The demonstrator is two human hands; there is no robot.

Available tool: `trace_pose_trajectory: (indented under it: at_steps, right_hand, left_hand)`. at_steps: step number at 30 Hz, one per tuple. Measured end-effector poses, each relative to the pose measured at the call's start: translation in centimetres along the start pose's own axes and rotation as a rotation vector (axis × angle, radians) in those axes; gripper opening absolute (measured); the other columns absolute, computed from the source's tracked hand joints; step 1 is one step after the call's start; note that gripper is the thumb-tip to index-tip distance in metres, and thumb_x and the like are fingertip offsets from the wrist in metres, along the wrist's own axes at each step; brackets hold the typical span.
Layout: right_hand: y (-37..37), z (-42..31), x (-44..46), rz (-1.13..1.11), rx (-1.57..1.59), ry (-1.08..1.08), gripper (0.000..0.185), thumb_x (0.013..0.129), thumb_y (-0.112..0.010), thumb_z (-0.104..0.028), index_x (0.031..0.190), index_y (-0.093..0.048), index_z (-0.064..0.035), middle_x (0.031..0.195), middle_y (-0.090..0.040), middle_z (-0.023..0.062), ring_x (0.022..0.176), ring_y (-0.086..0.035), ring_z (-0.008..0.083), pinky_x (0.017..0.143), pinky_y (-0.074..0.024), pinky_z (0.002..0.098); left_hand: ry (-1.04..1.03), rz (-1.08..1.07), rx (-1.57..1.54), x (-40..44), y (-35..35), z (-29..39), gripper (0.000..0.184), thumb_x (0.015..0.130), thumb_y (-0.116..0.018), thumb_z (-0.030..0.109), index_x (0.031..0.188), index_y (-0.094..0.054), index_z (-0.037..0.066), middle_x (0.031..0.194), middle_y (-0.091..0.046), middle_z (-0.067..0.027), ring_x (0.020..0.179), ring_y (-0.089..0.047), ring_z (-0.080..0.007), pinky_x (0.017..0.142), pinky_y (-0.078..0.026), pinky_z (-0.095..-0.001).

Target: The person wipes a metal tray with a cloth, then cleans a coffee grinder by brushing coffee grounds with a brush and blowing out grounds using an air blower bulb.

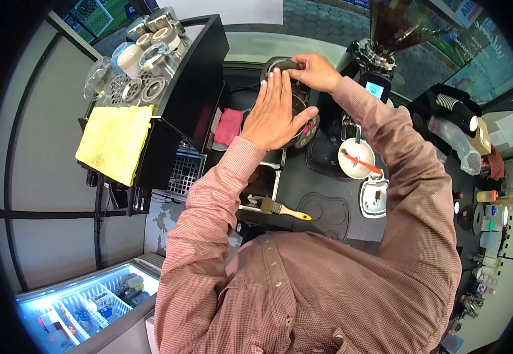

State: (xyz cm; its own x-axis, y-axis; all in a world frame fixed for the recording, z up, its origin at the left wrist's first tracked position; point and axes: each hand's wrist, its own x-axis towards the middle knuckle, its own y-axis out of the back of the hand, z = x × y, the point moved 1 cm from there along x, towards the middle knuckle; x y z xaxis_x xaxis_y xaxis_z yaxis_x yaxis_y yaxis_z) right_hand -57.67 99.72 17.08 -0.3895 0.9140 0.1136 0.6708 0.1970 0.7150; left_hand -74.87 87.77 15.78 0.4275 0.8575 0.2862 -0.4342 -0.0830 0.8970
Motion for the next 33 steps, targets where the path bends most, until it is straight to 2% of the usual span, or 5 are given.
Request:
trace_pose_trajectory:
  at_steps: [5, 16, 24, 31, 33]
  right_hand:
    - [-0.8, 0.1, 0.8, -0.015, -0.021, 0.006, 0.047, 0.087, -0.072, -0.037, 0.119, -0.074, -0.0020, 0.103, -0.078, 0.0164, 0.094, -0.075, 0.0280, 0.087, -0.0568, 0.0374]
    - [-0.8, 0.5, 1.3, 0.013, 0.028, -0.017, 0.045, 0.087, -0.073, -0.043, 0.108, -0.077, -0.0043, 0.094, -0.078, 0.0135, 0.087, -0.074, 0.0267, 0.082, -0.0564, 0.0374]
    - [-0.8, -0.9, 1.1, -0.010, -0.057, 0.002, 0.044, 0.084, -0.076, -0.043, 0.108, -0.077, -0.0051, 0.095, -0.077, 0.0148, 0.088, -0.074, 0.0272, 0.082, -0.0570, 0.0384]
    - [0.1, -1.4, 0.7, -0.008, -0.042, -0.020, 0.048, 0.084, -0.078, -0.042, 0.113, -0.074, -0.0031, 0.098, -0.077, 0.0143, 0.091, -0.074, 0.0258, 0.084, -0.0572, 0.0378]
    - [0.1, -1.7, 0.7, 0.085, -0.017, 0.030, 0.044, 0.088, -0.078, -0.038, 0.115, -0.073, -0.0035, 0.097, -0.075, 0.0110, 0.084, -0.070, 0.0191, 0.076, -0.0557, 0.0348]
  left_hand:
    - [0.010, 0.032, 0.049, -0.2, -0.2, 0.1, 0.107, 0.102, -0.036, 0.073, 0.161, -0.003, -0.011, 0.165, -0.008, -0.0392, 0.158, -0.008, -0.0452, 0.130, -0.011, -0.0471]
    - [-0.008, 0.066, -0.021, -0.2, 0.0, 0.0, 0.105, 0.103, -0.032, 0.072, 0.162, 0.005, -0.008, 0.166, -0.005, -0.0380, 0.159, -0.005, -0.0449, 0.130, -0.011, -0.0467]
    - [0.073, 0.122, -0.490, -0.2, 0.9, -0.7, 0.100, 0.104, -0.016, 0.072, 0.162, 0.006, -0.006, 0.167, -0.010, -0.0351, 0.158, -0.011, -0.0443, 0.129, -0.015, -0.0455]
    - [0.072, 0.161, -0.680, -0.1, 1.9, -0.6, 0.099, 0.102, -0.008, 0.074, 0.163, 0.007, -0.002, 0.169, -0.013, -0.0312, 0.158, -0.015, -0.0425, 0.128, -0.018, -0.0426]
    - [0.052, 0.160, -0.684, -0.2, 2.2, -1.1, 0.099, 0.102, -0.008, 0.074, 0.164, 0.007, -0.002, 0.169, -0.013, -0.0310, 0.158, -0.016, -0.0424, 0.128, -0.018, -0.0425]
